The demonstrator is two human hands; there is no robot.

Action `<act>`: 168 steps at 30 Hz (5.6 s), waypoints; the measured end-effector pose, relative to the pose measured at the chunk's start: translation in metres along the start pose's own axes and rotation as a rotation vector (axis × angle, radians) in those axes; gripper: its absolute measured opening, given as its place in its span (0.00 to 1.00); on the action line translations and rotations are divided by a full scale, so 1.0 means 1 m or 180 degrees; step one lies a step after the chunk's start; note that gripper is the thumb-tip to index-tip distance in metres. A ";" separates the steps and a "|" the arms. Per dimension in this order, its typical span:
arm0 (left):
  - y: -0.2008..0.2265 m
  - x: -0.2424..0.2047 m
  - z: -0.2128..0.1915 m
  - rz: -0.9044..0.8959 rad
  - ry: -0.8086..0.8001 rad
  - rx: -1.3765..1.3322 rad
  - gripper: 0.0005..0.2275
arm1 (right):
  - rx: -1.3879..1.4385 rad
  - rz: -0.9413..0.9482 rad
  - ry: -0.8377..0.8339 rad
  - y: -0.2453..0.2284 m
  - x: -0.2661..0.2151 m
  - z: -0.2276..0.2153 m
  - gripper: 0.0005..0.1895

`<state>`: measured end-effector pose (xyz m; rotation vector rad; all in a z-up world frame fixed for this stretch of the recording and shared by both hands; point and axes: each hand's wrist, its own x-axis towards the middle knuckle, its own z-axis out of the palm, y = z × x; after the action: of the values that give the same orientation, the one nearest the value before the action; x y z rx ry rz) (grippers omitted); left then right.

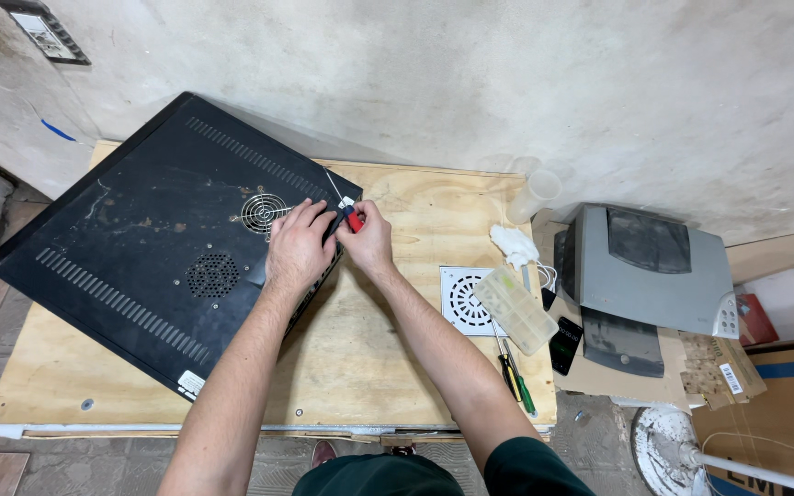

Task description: The person uses a red-handled screwdriver to remove screws from the back panel of a black computer tower. They unscrew multiple fasteners along the rear edge, place the screws on the table, and briefly reposition the tower before continuing to remove additional screws.

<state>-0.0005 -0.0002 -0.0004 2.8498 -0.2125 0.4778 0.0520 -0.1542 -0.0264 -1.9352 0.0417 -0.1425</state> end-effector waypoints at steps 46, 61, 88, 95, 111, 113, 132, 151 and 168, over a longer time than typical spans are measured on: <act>0.000 0.001 -0.002 -0.0019 -0.0061 0.0020 0.19 | -0.1068 -0.1115 -0.0242 0.057 -0.023 -0.091 0.17; -0.001 0.001 0.001 -0.0004 -0.0038 0.0043 0.19 | -0.1024 -0.1162 -0.0247 0.055 -0.022 -0.090 0.17; 0.089 0.016 0.106 -0.3400 0.0742 -0.5880 0.11 | 0.0688 -0.0699 -0.0127 0.019 -0.039 -0.110 0.26; 0.077 0.023 0.133 -0.3250 0.0978 -0.6457 0.11 | 0.0457 0.0400 -0.0513 0.008 -0.046 -0.116 0.26; 0.084 0.018 0.152 -0.3076 0.1004 -0.6822 0.12 | -0.0245 -0.1152 -0.0429 0.010 -0.050 -0.120 0.23; 0.088 0.019 0.135 -0.3051 0.1039 -0.6955 0.12 | -0.0123 -0.0546 -0.0417 0.011 -0.047 -0.119 0.22; 0.091 0.006 0.142 -0.2803 -0.0079 -0.6119 0.12 | -0.1198 -0.1702 -0.0270 0.019 -0.025 -0.115 0.17; 0.096 -0.013 0.063 -0.2904 -0.0059 -0.6628 0.18 | -0.0626 -0.1532 -0.0781 0.004 -0.032 -0.137 0.11; 0.096 -0.001 0.106 -0.2942 0.0424 -0.6469 0.08 | -0.0435 -0.0644 -0.0808 0.027 -0.033 -0.134 0.16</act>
<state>0.0136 -0.1201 -0.0776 0.7112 0.4192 0.0393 0.0042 -0.2849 -0.0068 -2.0777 -0.3211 -0.0275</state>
